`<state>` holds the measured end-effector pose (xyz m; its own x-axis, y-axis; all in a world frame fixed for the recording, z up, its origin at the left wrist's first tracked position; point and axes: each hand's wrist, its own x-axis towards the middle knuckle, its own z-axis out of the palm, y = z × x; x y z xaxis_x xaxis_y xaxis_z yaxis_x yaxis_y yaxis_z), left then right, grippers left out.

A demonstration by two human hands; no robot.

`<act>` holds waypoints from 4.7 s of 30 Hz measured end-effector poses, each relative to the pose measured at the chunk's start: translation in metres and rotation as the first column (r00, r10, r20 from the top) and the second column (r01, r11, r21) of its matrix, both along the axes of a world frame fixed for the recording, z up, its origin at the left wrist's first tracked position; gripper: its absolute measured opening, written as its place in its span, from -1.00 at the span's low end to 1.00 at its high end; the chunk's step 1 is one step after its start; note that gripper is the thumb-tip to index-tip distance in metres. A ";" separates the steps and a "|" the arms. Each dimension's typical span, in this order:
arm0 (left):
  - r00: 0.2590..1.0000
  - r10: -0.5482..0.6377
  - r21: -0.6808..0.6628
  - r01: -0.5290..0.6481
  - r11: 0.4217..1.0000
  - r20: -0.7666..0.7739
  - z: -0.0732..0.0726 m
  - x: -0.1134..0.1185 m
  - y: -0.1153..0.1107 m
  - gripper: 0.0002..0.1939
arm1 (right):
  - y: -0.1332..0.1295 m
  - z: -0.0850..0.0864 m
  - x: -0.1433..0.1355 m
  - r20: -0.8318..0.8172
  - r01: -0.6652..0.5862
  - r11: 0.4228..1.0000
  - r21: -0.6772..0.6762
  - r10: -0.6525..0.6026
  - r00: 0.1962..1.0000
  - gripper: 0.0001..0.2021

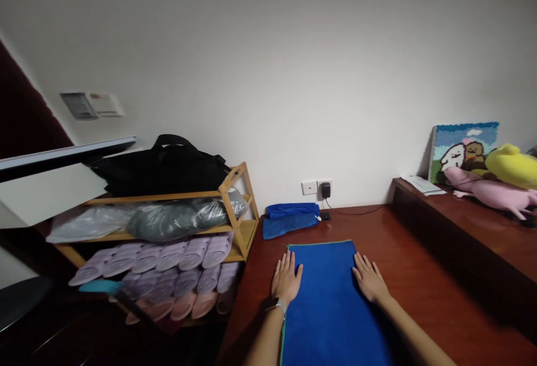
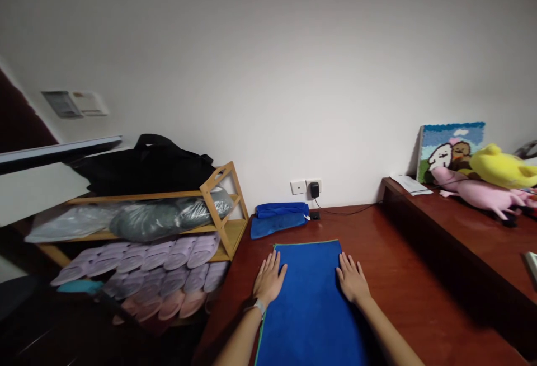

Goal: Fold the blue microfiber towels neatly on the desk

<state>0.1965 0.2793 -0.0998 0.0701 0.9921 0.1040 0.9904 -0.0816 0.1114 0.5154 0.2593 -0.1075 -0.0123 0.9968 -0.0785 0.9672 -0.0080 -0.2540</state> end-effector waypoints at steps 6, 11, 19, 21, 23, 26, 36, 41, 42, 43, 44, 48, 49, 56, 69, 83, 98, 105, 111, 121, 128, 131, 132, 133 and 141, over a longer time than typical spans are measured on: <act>1.000 0.001 -0.052 -0.001 0.999 0.006 0.012 -0.006 0.001 -0.27 | -0.010 0.003 -0.001 -0.020 -0.019 0.999 0.034 0.020 1.000 -0.32; 0.987 -0.157 0.101 0.152 0.983 0.036 0.021 0.051 -0.016 -0.30 | -0.009 0.007 -0.002 -0.020 -0.043 0.999 0.020 0.043 0.999 -0.32; 0.927 -0.345 -0.026 0.352 0.936 0.148 0.012 0.168 -0.047 -0.27 | -0.012 0.011 -0.001 0.031 -0.069 0.998 0.001 0.069 0.997 -0.35; 0.934 -0.321 -0.022 0.328 0.944 0.157 0.011 0.149 -0.048 -0.26 | -0.012 0.012 -0.002 0.013 -0.057 0.998 0.008 0.057 0.998 -0.34; 0.955 -0.265 -0.028 0.270 0.962 0.133 0.011 0.114 -0.050 -0.27 | -0.012 0.012 -0.002 -0.001 -0.046 0.999 0.015 0.046 0.999 -0.34; 0.991 -0.125 -0.061 0.128 0.990 0.051 0.011 0.055 -0.056 -0.27 | -0.012 0.010 -0.002 -0.006 -0.043 0.999 0.011 0.043 0.999 -0.32; 1.000 -0.011 -0.039 0.011 0.999 -0.004 0.015 0.012 -0.081 -0.28 | -0.018 0.016 -0.005 0.004 -0.018 1.000 -0.021 0.018 1.000 -0.33; 1.000 -0.003 -0.053 0.002 0.999 -0.002 0.020 0.013 -0.081 -0.27 | -0.045 0.009 -0.008 -0.007 -0.041 0.999 0.024 0.041 0.999 -0.32; 1.000 -0.004 -0.044 0.003 0.999 -0.004 0.020 0.013 -0.081 -0.27 | -0.050 0.007 -0.008 -0.008 -0.041 0.999 0.017 0.041 0.999 -0.32; 1.000 -0.005 -0.037 0.005 0.999 -0.007 0.020 0.014 -0.081 -0.27 | -0.055 0.006 -0.008 -0.008 -0.036 0.999 0.010 0.036 0.999 -0.32; 1.000 -0.007 -0.031 0.007 0.999 -0.009 0.019 0.014 -0.081 -0.27 | -0.059 0.005 -0.008 -0.006 -0.028 1.000 0.008 0.028 1.000 -0.33; 1.000 -0.020 -0.031 0.019 0.999 -0.011 0.014 0.012 -0.078 -0.26 | -0.066 0.010 -0.009 0.001 -0.014 1.000 0.016 0.014 1.000 -0.32; 1.000 -0.022 -0.030 0.021 0.999 -0.013 0.013 0.011 -0.077 -0.27 | -0.066 0.011 -0.010 -0.001 -0.015 1.000 0.014 0.015 1.000 -0.32; 0.999 -0.033 0.027 0.033 0.999 -0.015 0.020 0.037 -0.069 -0.27 | -0.065 0.015 -0.011 -0.025 -0.022 1.000 -0.001 0.022 0.999 -0.32; 0.943 -0.305 0.011 0.306 0.952 0.131 -0.001 0.125 -0.092 -0.29 | -0.064 0.012 -0.009 0.007 -0.031 0.999 -0.007 0.031 0.999 -0.31; 0.999 0.022 -0.014 -0.022 1.000 0.028 -0.004 -0.002 -0.116 -0.22 | -0.065 0.008 -0.011 0.018 -0.012 1.000 0.003 0.012 1.000 -0.33; 1.000 0.005 -0.004 -0.005 1.000 0.029 0.004 0.001 -0.120 -0.24 | -0.114 -0.011 -0.009 -0.010 -0.012 0.998 0.066 0.013 1.000 -0.31; 1.000 -0.001 -0.016 0.001 1.000 0.023 0.007 0.002 -0.119 -0.23 | -0.120 -0.006 -0.010 -0.004 -0.009 0.998 0.061 0.010 1.000 -0.30; 1.000 -0.011 -0.047 0.011 0.999 0.006 0.005 -0.006 -0.113 -0.24 | -0.119 -0.004 -0.011 -0.030 -0.005 0.997 0.075 0.008 1.000 -0.30; 0.955 -0.291 0.111 0.283 0.953 0.061 0.009 0.107 -0.113 -0.35 | -0.116 -0.009 -0.010 -0.065 -0.014 0.992 0.126 0.022 0.998 -0.34; 0.928 -0.346 0.054 0.342 0.938 0.137 0.001 0.144 -0.118 -0.32 | -0.119 0.002 -0.011 -0.022 -0.038 0.996 0.075 0.040 0.999 -0.33; 0.964 -0.253 0.042 0.250 0.967 0.086 -0.001 0.100 -0.116 -0.31 | -0.121 0.007 -0.013 -0.025 -0.021 0.998 0.064 0.023 0.999 -0.32; 0.976 -0.208 0.030 0.206 0.978 0.063 -0.001 0.082 -0.116 -0.30 | -0.121 0.007 -0.013 -0.027 -0.018 0.998 0.064 0.019 0.999 -0.32; 0.986 -0.160 0.018 0.160 0.987 0.040 -0.001 0.064 -0.117 -0.29 | -0.121 0.007 -0.013 -0.030 -0.014 0.998 0.063 0.016 0.999 -0.32; 1.000 -0.005 0.005 0.005 1.000 -0.007 0.003 0.001 -0.131 -0.26 | -0.118 -0.001 -0.011 -0.038 0.003 0.997 0.072 0.000 0.999 -0.32</act>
<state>0.1974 0.1486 -0.0968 0.0759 0.9912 0.1085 0.9907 -0.0872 0.1044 0.5041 0.1410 -0.1087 -0.0127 0.9999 -0.0062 0.9567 0.0103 -0.2908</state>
